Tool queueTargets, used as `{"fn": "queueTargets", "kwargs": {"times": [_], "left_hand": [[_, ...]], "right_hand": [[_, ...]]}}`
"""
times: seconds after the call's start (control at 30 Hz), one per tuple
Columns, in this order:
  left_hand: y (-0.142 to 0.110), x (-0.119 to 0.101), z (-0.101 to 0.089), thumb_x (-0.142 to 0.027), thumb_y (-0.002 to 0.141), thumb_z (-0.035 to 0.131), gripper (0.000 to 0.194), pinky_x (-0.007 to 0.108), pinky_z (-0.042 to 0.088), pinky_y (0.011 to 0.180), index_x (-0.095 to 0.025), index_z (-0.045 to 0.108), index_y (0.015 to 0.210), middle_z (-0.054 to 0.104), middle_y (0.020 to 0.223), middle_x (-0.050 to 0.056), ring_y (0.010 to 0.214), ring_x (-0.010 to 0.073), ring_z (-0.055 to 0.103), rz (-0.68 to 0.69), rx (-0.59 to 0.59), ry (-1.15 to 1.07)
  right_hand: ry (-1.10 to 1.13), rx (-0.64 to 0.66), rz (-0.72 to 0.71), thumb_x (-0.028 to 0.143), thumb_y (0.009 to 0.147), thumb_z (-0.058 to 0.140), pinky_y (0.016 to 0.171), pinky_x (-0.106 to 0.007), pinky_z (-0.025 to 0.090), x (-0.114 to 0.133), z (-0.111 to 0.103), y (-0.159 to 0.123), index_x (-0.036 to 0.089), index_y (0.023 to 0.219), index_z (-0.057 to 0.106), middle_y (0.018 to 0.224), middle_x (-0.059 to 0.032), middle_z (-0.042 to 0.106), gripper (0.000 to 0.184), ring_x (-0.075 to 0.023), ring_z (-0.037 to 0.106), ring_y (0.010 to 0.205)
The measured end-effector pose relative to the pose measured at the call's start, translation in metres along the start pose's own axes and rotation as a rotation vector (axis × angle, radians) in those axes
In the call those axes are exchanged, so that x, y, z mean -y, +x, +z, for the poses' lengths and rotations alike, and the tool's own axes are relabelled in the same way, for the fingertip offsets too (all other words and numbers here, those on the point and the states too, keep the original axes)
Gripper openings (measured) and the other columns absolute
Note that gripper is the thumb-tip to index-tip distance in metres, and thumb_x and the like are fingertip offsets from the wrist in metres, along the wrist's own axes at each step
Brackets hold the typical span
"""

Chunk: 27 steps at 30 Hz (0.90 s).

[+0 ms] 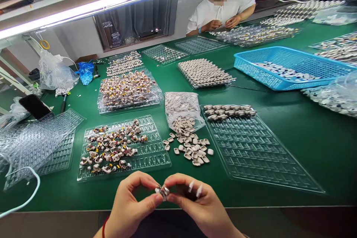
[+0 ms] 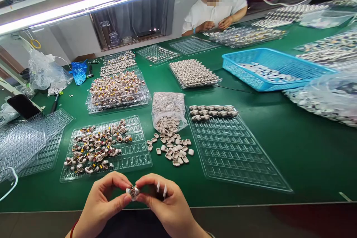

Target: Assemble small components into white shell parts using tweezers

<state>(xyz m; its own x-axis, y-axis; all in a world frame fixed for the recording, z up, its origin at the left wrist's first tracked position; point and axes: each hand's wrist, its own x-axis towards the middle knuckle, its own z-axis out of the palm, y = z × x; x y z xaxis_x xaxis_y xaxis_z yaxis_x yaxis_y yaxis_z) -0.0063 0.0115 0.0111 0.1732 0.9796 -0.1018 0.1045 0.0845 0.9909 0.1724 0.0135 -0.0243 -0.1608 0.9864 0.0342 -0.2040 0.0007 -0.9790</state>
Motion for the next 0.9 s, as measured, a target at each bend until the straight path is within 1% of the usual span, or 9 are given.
{"fn": "queueTargets", "kwargs": {"times": [0.07,0.17,0.23,0.37,0.47,0.57,0.73,0.8,0.9], "left_hand": [[-0.001,-0.003,0.002,-0.028,0.073,0.077,0.013,0.031,0.050,0.074,-0.017,0.070,0.074,0.072,0.080,0.007,0.077,0.0212,0.065,0.048,-0.016,0.073],[-0.003,-0.007,0.005,-0.022,0.072,0.076,0.007,0.031,0.052,0.072,-0.018,0.070,0.073,0.073,0.079,0.007,0.076,0.0212,0.066,0.108,-0.029,0.133],[-0.003,-0.009,0.005,-0.018,0.072,0.075,0.004,0.030,0.053,0.071,-0.018,0.071,0.073,0.073,0.079,0.007,0.075,0.0208,0.067,0.152,-0.037,0.165],[-0.003,-0.011,0.004,-0.016,0.073,0.075,0.006,0.029,0.055,0.070,-0.020,0.076,0.077,0.073,0.080,0.007,0.073,0.0201,0.069,0.232,-0.035,0.231],[-0.004,-0.010,0.003,-0.016,0.075,0.075,0.008,0.029,0.056,0.069,-0.021,0.078,0.080,0.073,0.081,0.007,0.074,0.0199,0.069,0.278,-0.044,0.269],[-0.005,-0.009,0.003,-0.018,0.076,0.075,0.008,0.029,0.057,0.069,-0.022,0.078,0.082,0.072,0.082,0.007,0.074,0.0196,0.069,0.314,-0.056,0.297],[-0.006,-0.007,0.003,-0.017,0.077,0.074,0.012,0.029,0.057,0.070,-0.023,0.078,0.087,0.071,0.082,0.006,0.077,0.0196,0.068,0.410,-0.047,0.347],[-0.007,-0.005,0.002,-0.015,0.078,0.074,0.016,0.030,0.056,0.071,-0.024,0.077,0.091,0.072,0.084,0.006,0.080,0.0196,0.066,0.462,-0.054,0.358],[-0.008,-0.003,0.001,-0.014,0.079,0.073,0.020,0.032,0.055,0.076,-0.026,0.075,0.095,0.072,0.085,0.005,0.084,0.0202,0.064,0.530,-0.065,0.397]], "right_hand": [[0.015,-0.056,-0.035,0.033,0.071,0.080,0.055,-0.025,0.058,-0.005,0.004,-0.003,0.020,0.076,0.073,0.069,-0.0029,0.072,0.015,-0.0174,0.067,0.059],[0.030,-0.071,-0.120,0.026,0.074,0.079,0.057,-0.025,0.059,-0.007,0.008,-0.006,0.022,0.076,0.074,0.071,-0.0032,0.073,0.007,-0.0187,0.070,0.063],[0.051,-0.083,-0.185,0.021,0.075,0.078,0.056,-0.024,0.059,-0.007,0.009,-0.006,0.023,0.077,0.074,0.070,-0.0024,0.073,0.005,-0.0181,0.070,0.062],[0.035,-0.066,-0.269,0.011,0.076,0.075,0.056,-0.024,0.060,-0.006,0.008,-0.006,0.027,0.082,0.075,0.073,-0.0012,0.075,0.017,-0.0177,0.070,0.063],[-0.034,-0.039,-0.326,0.004,0.076,0.072,0.058,-0.024,0.061,-0.003,0.006,-0.007,0.029,0.088,0.076,0.077,-0.0010,0.076,0.028,-0.0184,0.072,0.067],[-0.122,-0.007,-0.384,0.001,0.077,0.069,0.062,-0.025,0.061,0.002,0.005,-0.009,0.030,0.095,0.076,0.081,-0.0017,0.077,0.034,-0.0191,0.073,0.070],[-0.173,-0.027,-0.401,0.001,0.077,0.069,0.063,-0.023,0.061,0.008,0.006,-0.009,0.030,0.096,0.076,0.081,-0.0012,0.077,0.035,-0.0185,0.073,0.070],[-0.170,-0.039,-0.404,0.002,0.078,0.068,0.063,-0.024,0.061,0.007,0.006,-0.010,0.030,0.095,0.076,0.081,-0.0015,0.077,0.034,-0.0190,0.073,0.070],[-0.188,-0.021,-0.392,0.002,0.079,0.068,0.063,-0.025,0.061,0.003,0.006,-0.013,0.029,0.096,0.075,0.082,-0.0021,0.077,0.033,-0.0196,0.073,0.071]]}}
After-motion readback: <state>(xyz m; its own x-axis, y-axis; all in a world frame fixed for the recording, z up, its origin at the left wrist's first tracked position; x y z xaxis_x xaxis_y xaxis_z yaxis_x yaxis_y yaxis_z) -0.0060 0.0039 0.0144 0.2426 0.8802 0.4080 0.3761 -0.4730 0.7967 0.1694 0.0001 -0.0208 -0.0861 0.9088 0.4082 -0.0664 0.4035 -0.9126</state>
